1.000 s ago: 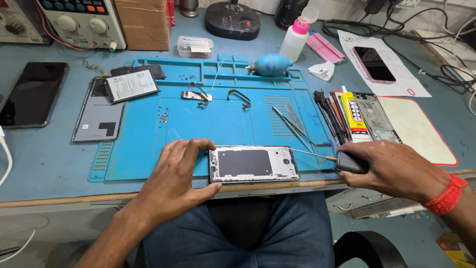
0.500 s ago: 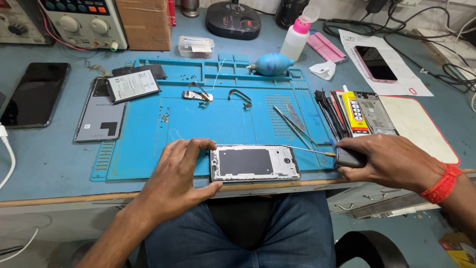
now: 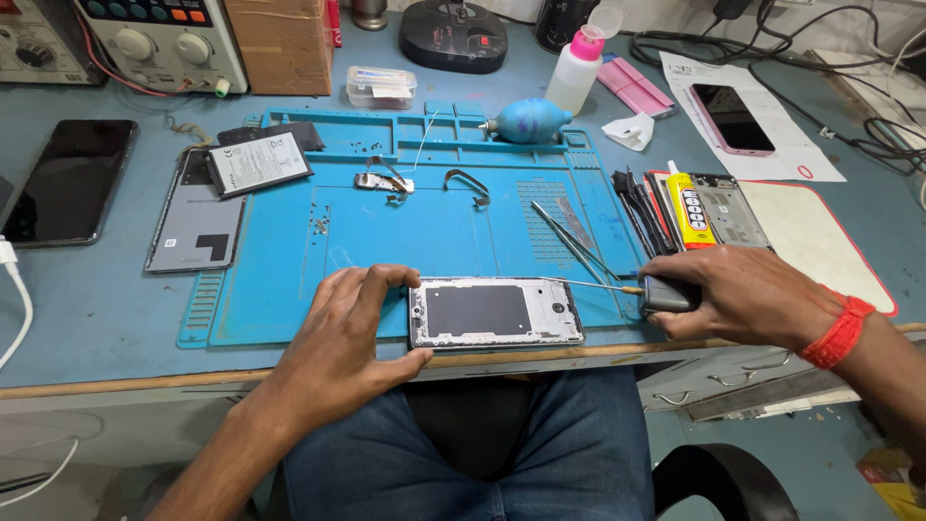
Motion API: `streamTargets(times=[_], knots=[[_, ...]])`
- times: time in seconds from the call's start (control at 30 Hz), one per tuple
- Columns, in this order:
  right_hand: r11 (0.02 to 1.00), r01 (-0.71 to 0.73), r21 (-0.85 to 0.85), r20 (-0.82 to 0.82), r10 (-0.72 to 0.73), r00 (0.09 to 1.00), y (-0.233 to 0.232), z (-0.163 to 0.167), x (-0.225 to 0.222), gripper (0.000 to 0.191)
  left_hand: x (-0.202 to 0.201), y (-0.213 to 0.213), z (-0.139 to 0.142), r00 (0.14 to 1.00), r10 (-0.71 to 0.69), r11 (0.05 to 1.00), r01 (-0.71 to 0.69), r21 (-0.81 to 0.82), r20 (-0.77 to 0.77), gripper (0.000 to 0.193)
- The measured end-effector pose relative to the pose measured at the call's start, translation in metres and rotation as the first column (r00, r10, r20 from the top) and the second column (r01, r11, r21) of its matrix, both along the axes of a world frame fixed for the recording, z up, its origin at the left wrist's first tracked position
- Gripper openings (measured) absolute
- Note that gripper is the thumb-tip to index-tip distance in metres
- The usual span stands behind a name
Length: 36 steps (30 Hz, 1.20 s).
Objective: The person holds a disassembled phone frame on a repair mat and runs a heated rework tool along its edges, rotating the frame to work around its perimeter. They lift and reposition the frame repeatedly while continuing to apply the tool along the edges.
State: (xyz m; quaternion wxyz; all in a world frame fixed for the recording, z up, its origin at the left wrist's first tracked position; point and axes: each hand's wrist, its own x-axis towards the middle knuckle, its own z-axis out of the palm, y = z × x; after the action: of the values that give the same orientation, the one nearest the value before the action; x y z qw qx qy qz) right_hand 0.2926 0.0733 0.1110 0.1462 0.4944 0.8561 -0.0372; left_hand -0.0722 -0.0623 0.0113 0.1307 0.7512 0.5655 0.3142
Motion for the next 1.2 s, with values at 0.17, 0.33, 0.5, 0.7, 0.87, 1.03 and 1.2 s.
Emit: streamTargets(times=[0.17,0.33,0.5,0.7,0.87,1.03,1.2], knots=[[0.997,-0.077,0.019,-0.084,0.078,0.993,0.003,-0.004,-0.001,0.069,-0.001,0.000,0.000,1.000,-0.008,1.000,0.008,0.027,0.025,0.072],[1.000,-0.020,-0.007,-0.034,0.020,0.999,0.004,-0.004,-0.006,0.067,-0.001,0.000,0.000,0.999,-0.009,1.000,0.009,0.015,0.032,0.070],[0.998,-0.065,-0.004,-0.075,0.065,0.995,0.003,-0.004,-0.010,0.066,-0.001,0.000,0.001,1.000,0.012,1.000,-0.011,-0.018,0.029,0.073],[0.997,-0.077,-0.013,-0.057,0.076,0.995,0.005,-0.002,-0.019,0.063,0.000,0.000,0.001,1.000,0.011,1.000,-0.011,-0.006,0.020,0.074],[0.993,-0.120,-0.020,-0.168,0.115,0.979,0.005,-0.004,-0.024,0.063,0.001,0.000,0.001,1.000,0.001,1.000,-0.001,0.018,0.020,0.071],[0.995,-0.101,0.025,-0.188,0.104,0.977,0.006,-0.005,-0.018,0.063,0.002,0.000,0.003,1.000,0.018,1.000,-0.018,-0.004,0.013,0.072],[0.995,-0.083,0.047,-0.199,0.090,0.976,-0.001,0.002,-0.017,0.060,0.005,-0.001,0.009,0.999,0.050,0.998,-0.050,-0.040,-0.016,0.075]])
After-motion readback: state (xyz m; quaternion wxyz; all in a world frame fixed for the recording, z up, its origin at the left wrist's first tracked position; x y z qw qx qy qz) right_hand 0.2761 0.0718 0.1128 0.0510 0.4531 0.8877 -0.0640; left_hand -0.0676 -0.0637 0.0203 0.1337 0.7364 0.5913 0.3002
